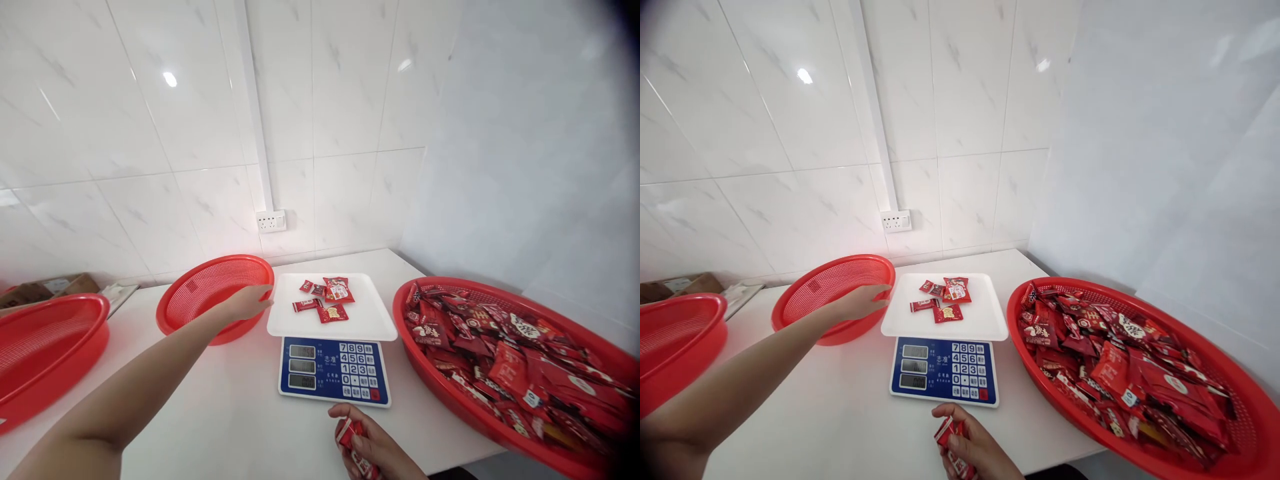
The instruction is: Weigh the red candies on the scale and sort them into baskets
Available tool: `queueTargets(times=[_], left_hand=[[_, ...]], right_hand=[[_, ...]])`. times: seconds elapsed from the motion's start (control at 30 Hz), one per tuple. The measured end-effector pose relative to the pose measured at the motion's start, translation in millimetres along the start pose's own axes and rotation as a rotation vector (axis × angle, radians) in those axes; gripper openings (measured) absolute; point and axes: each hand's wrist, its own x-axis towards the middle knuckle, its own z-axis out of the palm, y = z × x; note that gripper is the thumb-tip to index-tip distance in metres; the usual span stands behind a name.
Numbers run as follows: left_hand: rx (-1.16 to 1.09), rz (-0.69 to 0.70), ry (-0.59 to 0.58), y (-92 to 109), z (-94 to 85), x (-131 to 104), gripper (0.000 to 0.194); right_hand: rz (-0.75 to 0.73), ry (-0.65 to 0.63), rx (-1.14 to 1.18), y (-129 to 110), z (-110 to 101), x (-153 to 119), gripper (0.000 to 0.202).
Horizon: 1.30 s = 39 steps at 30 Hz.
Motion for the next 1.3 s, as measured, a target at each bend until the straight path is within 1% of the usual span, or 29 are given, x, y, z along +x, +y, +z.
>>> queueTargets(times=[0.13,0.27,0.4,0.5,0.57,0.63,0.7,0.83,0.9,0.93,0.97,1.03,1.17,1.23,1.3], left_hand=[[0.024,0.197,-0.013,38,5.2,28,0.042],[0.057,0.32,-0.003,69,21.1,63,0.034],[0.089,0.358,0.0,84,37.3,88,0.029],[0.104,0.327,0.0,88,41.9,95,0.026],[0.103,0.282,0.013,87,38.0,95,0.026],[0.093,0.235,0.032,79,27.1,92,0.026],[0.084,0.183,0.057,65,9.7,88,0.026],[0.098,0.059,0.082,25,-28.1,75,0.026],[0.114,0.019,0.08,12,-38.2,68,0.026],[0.121,0.013,0.079,10,-39.4,65,0.026],[0.125,0.02,0.073,11,-37.9,63,0.026],[0.123,0.07,0.035,21,-27.9,59,0.025],[0.101,0.229,-0.111,59,6.1,56,0.026],[0.109,0.259,-0.15,75,21.0,56,0.026],[0.119,0.255,-0.161,84,30.1,56,0.026]], right_hand=[[0.024,-0.012,-0.018,2,-3,3,0.055],[-0.009,0.012,-0.025,3,-2,2,0.055],[-0.044,0.038,-0.034,3,0,-2,0.054],[-0.043,0.039,-0.038,4,-2,-2,0.054],[-0.055,0.032,-0.058,5,-5,-1,0.054],[-0.069,0.025,-0.073,6,-7,1,0.053],[-0.073,0.013,-0.079,6,-8,1,0.051],[-0.065,-0.026,-0.086,6,-9,3,0.049],[-0.063,-0.038,-0.097,7,-10,4,0.05],[-0.058,-0.038,-0.1,7,-10,5,0.05],[-0.05,-0.035,-0.098,8,-11,5,0.051],[-0.032,-0.02,-0.084,8,-10,6,0.052],[-0.026,0.0,-0.076,6,-6,4,0.052],[-0.032,0.01,-0.068,4,-3,2,0.052],[-0.039,0.025,-0.053,2,0,0,0.051]])
